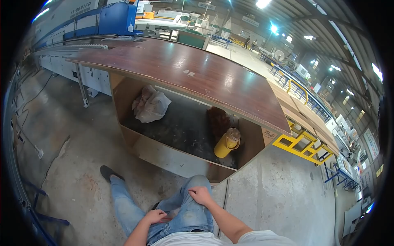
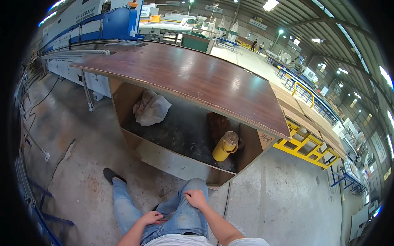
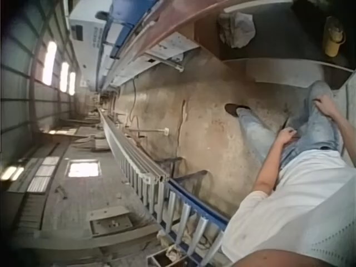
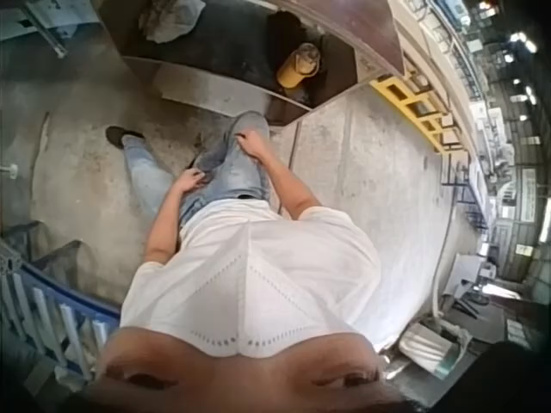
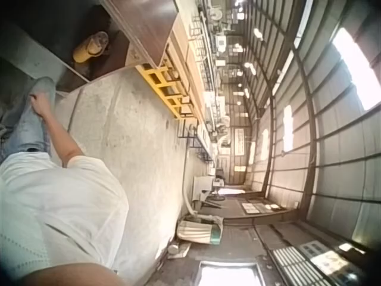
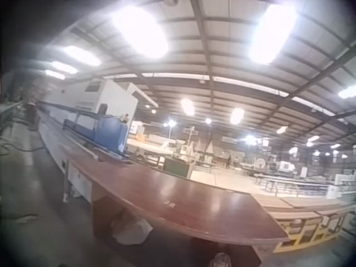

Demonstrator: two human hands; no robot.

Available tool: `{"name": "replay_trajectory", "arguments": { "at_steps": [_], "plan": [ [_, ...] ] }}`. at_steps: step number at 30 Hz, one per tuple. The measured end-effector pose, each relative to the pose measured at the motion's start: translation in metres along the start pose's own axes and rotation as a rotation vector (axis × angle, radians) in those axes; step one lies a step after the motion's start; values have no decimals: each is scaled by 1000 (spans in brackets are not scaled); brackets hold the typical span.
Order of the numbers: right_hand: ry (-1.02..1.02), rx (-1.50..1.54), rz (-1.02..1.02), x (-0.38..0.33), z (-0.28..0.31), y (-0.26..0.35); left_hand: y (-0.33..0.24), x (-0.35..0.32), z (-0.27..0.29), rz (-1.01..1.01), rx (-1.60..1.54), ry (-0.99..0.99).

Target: Moving and stacking large wooden boards from a processing line onto a pallet.

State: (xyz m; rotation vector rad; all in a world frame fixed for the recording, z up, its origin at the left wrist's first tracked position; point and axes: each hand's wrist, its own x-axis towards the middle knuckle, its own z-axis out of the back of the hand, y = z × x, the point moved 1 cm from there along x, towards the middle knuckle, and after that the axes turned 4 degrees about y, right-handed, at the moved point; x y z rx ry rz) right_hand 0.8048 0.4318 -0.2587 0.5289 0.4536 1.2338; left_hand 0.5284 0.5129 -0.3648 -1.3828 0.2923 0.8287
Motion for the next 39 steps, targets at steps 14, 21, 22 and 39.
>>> {"name": "replay_trajectory", "arguments": {
  "at_steps": [14,21,22,39],
  "plan": [
    [6,-84,-65,5,0,-1,-6,1,8,-1,-229,-36],
    [-10,-58,-85,1,2,-1,8,10,7,-25,-343,-65],
    [-13,-53,-80,1,3,-1,8,11,7,-46,-361,-72],
    [-19,-45,-79,2,1,-7,4,13,8,23,-398,-30]
  ]
}}
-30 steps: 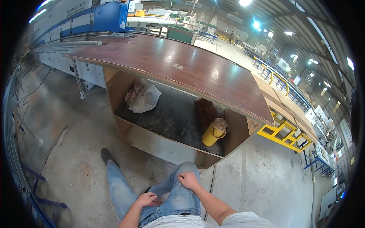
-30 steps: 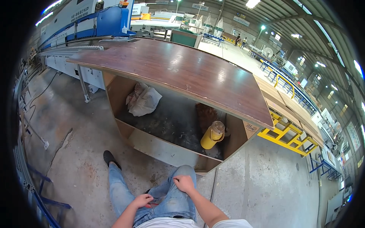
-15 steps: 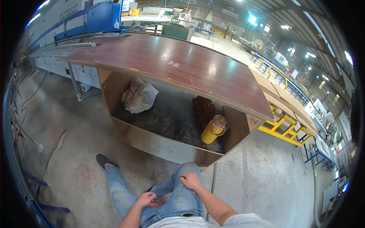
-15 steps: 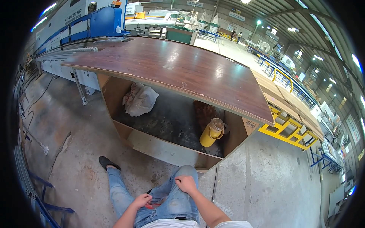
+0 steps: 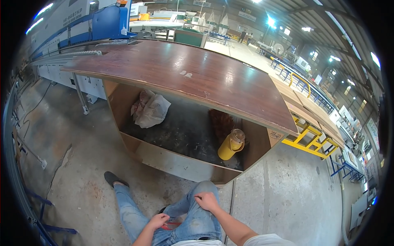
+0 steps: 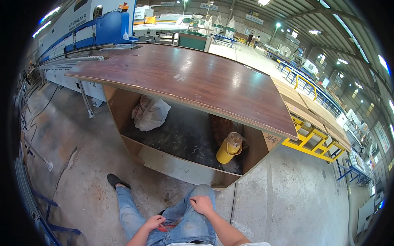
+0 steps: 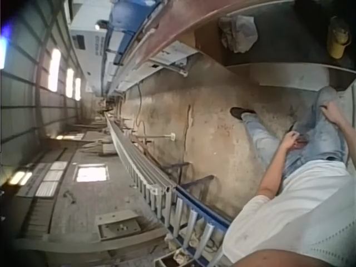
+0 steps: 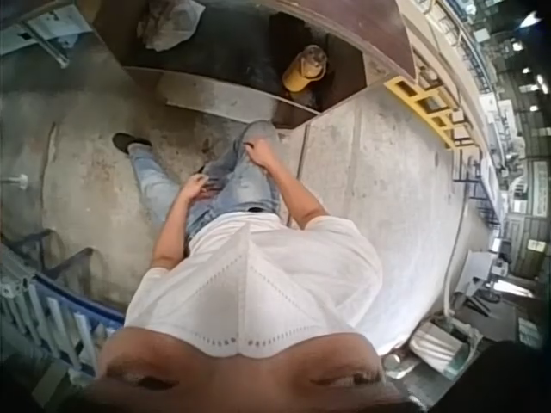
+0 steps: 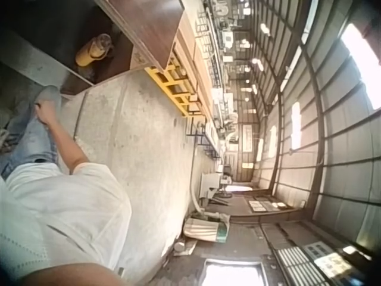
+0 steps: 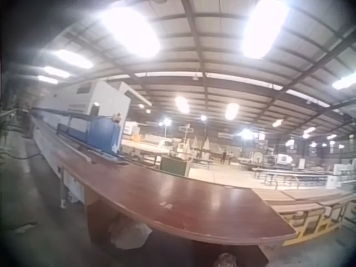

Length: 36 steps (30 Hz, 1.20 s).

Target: Moving and stacking large wooden boards from a processing line onto a pallet.

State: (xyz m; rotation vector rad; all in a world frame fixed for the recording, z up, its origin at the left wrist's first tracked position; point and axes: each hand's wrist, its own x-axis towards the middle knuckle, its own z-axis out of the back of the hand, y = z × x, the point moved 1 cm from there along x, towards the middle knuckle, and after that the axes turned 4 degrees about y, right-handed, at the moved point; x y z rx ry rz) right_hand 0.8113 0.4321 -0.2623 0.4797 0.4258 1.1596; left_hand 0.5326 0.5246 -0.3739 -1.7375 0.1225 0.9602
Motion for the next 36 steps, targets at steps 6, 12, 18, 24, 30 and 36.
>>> {"name": "replay_trajectory", "arguments": {
  "at_steps": [6,12,18,24,30,36],
  "plan": [
    [14,9,-21,-1,7,5,-13,-7,-2,12,24,10],
    [-10,221,194,28,122,68,-16,-9,-1,46,18,-28],
    [-303,260,495,64,301,136,-6,-5,-1,-19,53,-52],
    [-502,-216,329,159,413,124,-1,-5,2,-28,37,-91],
    [-683,-149,104,207,420,52,-10,-20,-4,-46,82,-179],
    [-616,-306,147,208,404,43,-15,-24,-8,-29,147,-254]
  ]
}}
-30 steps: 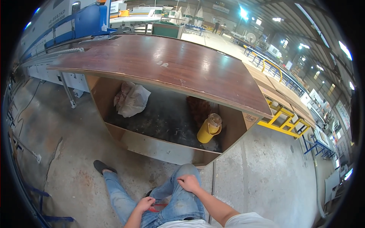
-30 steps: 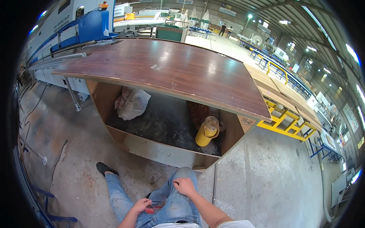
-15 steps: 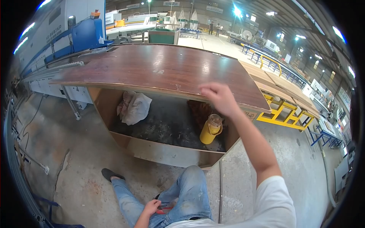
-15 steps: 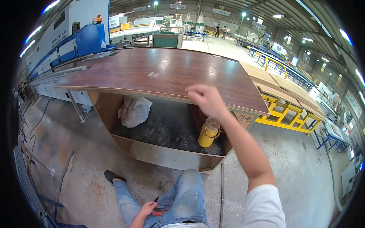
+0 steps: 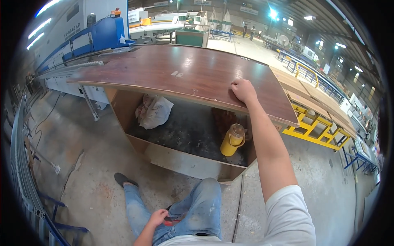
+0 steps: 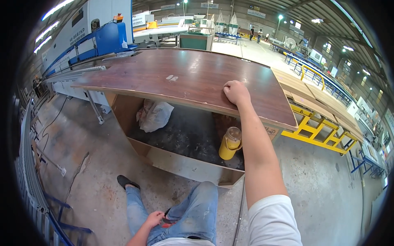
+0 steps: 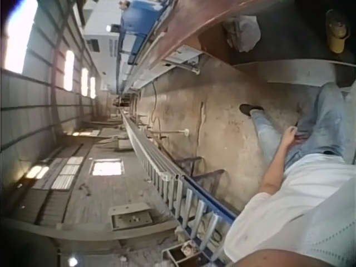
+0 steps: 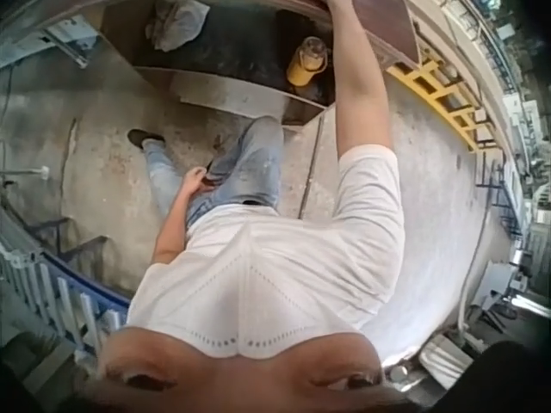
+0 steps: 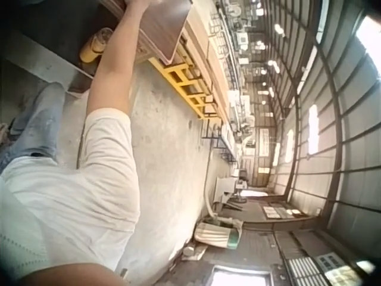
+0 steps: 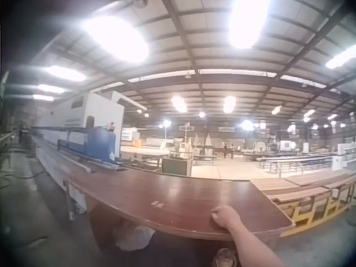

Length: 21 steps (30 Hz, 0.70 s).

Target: Moving and stacking large wooden boards from a processing line onto a pallet.

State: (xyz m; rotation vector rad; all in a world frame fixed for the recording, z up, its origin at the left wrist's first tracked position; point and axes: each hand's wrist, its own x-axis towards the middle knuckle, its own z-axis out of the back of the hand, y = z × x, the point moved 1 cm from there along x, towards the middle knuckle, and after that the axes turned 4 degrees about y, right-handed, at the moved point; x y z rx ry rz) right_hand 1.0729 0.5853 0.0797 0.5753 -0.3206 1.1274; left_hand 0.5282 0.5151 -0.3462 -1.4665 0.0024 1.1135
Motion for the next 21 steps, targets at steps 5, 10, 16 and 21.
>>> {"name": "replay_trajectory", "arguments": {
  "at_steps": [5,10,16,21],
  "plan": [
    [31,-15,-78,-6,5,1,5,2,-4,-31,141,29],
    [47,-29,-65,-4,2,-4,3,-8,-5,-22,127,-15],
    [13,-2,-5,-2,-1,-6,-10,-20,-7,-73,521,-55],
    [63,1,-2,3,-1,-2,-13,-7,-14,-59,447,123]
  ]
}}
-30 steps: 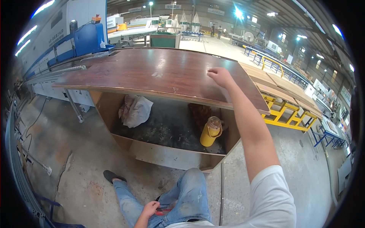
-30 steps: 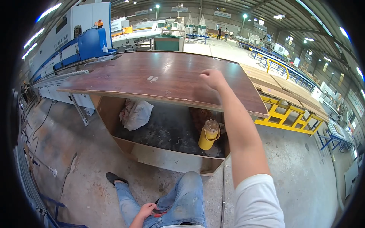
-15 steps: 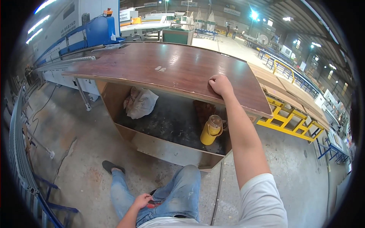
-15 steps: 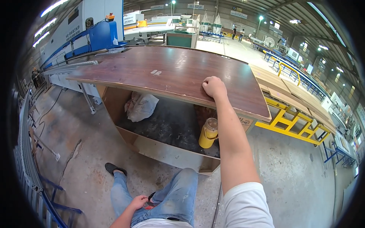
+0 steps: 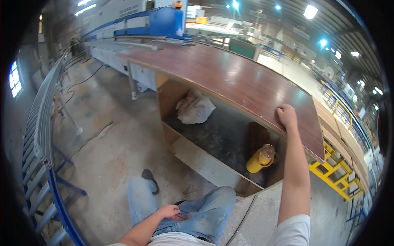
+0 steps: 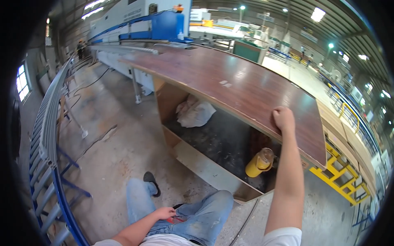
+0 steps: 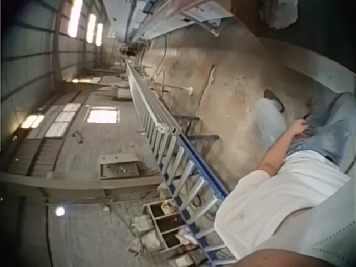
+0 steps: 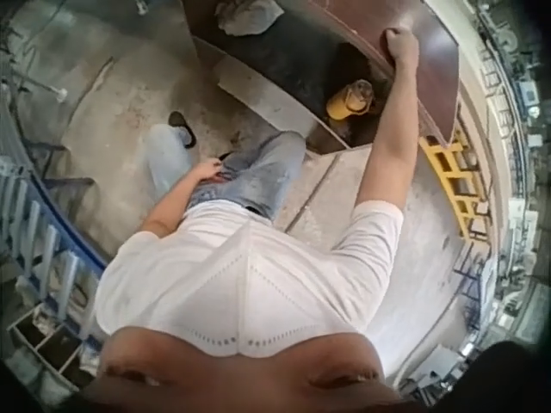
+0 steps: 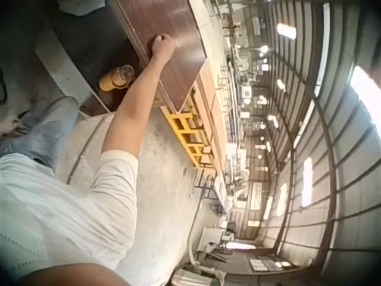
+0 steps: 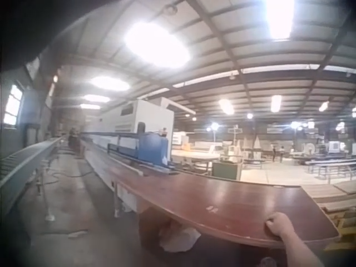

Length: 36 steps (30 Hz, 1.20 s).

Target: Moving and stacking large wooden boards from a processing line onto a pallet.

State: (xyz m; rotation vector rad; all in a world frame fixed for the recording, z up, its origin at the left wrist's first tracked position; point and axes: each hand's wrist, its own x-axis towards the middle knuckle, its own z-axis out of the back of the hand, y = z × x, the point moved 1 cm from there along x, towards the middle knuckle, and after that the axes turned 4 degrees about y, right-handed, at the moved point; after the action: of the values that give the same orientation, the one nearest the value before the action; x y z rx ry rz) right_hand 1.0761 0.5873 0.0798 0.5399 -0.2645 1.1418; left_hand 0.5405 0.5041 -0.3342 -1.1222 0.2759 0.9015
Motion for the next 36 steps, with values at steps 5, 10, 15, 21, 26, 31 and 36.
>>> {"name": "replay_trajectory", "arguments": {
  "at_steps": [5,10,15,21,26,31,36],
  "plan": [
    [-49,-52,45,-3,1,1,-5,5,-7,-99,129,85],
    [-12,40,64,5,-5,-10,-5,-2,1,-96,106,54],
    [203,92,82,21,-15,-20,-3,-6,6,-81,80,27],
    [611,-325,-179,61,-35,-10,-7,-2,7,-43,79,60],
    [663,-386,-99,94,-57,-22,-6,2,7,6,154,89],
    [651,-322,-41,104,-63,-15,-1,8,5,19,77,79],
    [234,-21,59,102,-63,-3,3,9,2,20,85,99]
  ]
}}
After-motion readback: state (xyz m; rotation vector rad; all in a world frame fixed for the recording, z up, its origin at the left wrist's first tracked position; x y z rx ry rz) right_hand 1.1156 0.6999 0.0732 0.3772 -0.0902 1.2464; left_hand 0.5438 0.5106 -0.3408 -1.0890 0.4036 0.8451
